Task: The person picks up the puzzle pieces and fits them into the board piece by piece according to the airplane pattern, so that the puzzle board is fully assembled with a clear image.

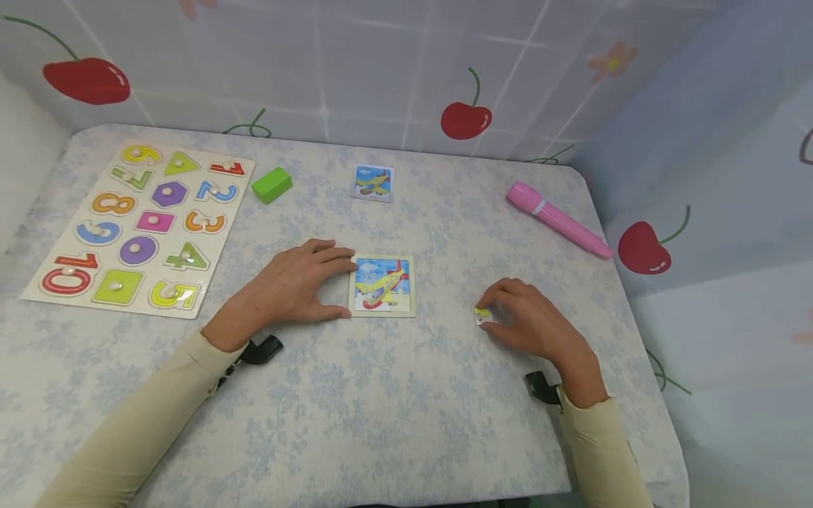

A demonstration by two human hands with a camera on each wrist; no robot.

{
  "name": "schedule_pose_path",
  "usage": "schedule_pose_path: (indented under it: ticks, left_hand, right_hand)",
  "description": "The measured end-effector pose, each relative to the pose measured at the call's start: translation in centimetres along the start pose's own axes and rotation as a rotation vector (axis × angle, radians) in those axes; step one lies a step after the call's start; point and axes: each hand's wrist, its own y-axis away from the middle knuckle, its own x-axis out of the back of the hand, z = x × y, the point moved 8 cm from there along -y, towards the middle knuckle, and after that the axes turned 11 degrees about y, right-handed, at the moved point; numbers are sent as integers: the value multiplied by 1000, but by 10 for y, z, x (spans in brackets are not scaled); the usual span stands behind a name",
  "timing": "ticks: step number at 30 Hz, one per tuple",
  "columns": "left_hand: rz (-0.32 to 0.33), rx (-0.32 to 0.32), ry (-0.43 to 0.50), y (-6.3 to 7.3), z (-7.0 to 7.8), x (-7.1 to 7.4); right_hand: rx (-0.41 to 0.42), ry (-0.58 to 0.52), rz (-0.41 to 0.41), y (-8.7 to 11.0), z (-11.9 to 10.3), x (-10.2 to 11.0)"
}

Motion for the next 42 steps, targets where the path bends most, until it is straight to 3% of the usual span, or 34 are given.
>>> schedule_pose_path:
  ticks: [11,21,42]
  left_hand:
    - [0,7,1,1,-1,-1]
    - [1,9,-2,1,-2,0]
    - [14,-7,-13,0,-2,-1]
  right_hand:
    - [17,44,12,-19,-15,5]
    - [118,52,45,-50,-44,13]
    - [223,100,-9,-92,-88,-4]
